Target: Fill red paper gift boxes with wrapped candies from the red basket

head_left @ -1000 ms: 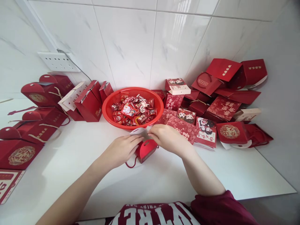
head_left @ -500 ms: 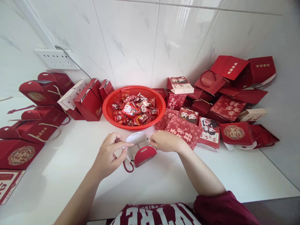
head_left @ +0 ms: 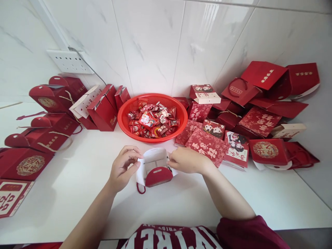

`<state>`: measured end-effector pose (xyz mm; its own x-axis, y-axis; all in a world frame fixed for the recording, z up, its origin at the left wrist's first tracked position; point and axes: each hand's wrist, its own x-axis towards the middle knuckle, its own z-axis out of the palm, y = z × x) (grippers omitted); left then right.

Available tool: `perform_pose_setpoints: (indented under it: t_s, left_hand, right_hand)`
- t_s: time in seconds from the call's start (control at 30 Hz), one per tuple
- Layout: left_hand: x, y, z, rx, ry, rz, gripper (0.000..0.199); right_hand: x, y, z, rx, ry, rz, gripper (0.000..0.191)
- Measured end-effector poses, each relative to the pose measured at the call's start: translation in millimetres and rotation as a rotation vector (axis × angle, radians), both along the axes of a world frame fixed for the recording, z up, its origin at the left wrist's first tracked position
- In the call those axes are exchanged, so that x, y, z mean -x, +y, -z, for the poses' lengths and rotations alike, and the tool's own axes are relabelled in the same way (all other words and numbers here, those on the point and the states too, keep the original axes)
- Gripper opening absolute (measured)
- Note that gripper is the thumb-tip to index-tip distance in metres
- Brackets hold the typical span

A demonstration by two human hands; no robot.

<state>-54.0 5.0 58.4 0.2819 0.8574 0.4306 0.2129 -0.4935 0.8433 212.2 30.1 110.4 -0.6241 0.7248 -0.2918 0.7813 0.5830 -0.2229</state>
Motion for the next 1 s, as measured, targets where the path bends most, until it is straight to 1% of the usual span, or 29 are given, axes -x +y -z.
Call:
perform_pose_setpoints:
  t_s: [0.07,0.13,0.17,0.23,0.3,0.37,0.43,0.5,0.57,0.63,0.7,0.77,0.83,0.93,1.0]
  left_hand:
    - [-1,0,1.2,-0.041,0.026,-0.061,0.015]
    - [-3,2,3.1,-0.007,0.110,-0.087,0.018]
    - [-3,3,4.3,0.021,0.170,-0.088,0.020]
    - [-6,5,7.3,0.041,0.304,-0.117,0.020]
    - [-9,6,11.4,0.001,0.415,-0.179,0.016]
    - [-13,5,16.9,-0.053,0.470,-0.210,0.018]
    - [-16,3,23.2,-0.108,0.496,-0.154,0.030]
    - [-19,2,29.3,-0.139,0.493,-0.045,0.041]
    - [-20,0,33.6,-0.122,0.452,0.074,0.052]
    - [-21,0,35.3,-0.078,0.398,0.180,0.073]
    - [-23,-1,34.6,-0.042,0.371,0.245,0.090]
    - [-24,-2,33.2,0.001,0.368,0.252,0.092]
    - [-25,-3,32.7,0.044,0.375,0.229,0.086]
    - [-26,-3,36.6,0.067,0.359,0.224,0.080]
    - [-27,-3,42.6,0.054,0.276,0.226,0.078]
  right_hand:
    - [0,-3,0.1,-0.039,-0.030,0.077,0.033]
    - [0,-4,-0.2,-0.063,-0.054,0.142,0.033]
    - [0,-4,-0.6,-0.062,-0.058,0.145,0.035]
    - [1,-2,-1.5,-0.030,-0.050,0.107,0.038]
    - [2,1,-2.6,0.005,-0.013,0.079,0.042]
    - [2,2,-3.6,0.040,0.040,0.081,0.047]
    - [2,3,-4.3,0.092,0.115,0.078,0.053]
    - [0,2,-4.9,0.159,0.198,0.067,0.057]
    - [-3,0,-5.3,0.215,0.257,0.056,0.058]
    - [-5,0,-6.0,0.258,0.265,0.046,0.059]
    - [-7,-1,-7.5,0.271,0.241,0.049,0.061]
    - [-9,0,-10.3,0.242,0.231,0.060,0.062]
    - [-10,1,-13.9,0.187,0.258,0.049,0.060]
    - [-8,1,-16.8,0.128,0.358,-0.058,0.047]
    - [-5,-3,-13.9,0.124,0.429,-0.155,0.032]
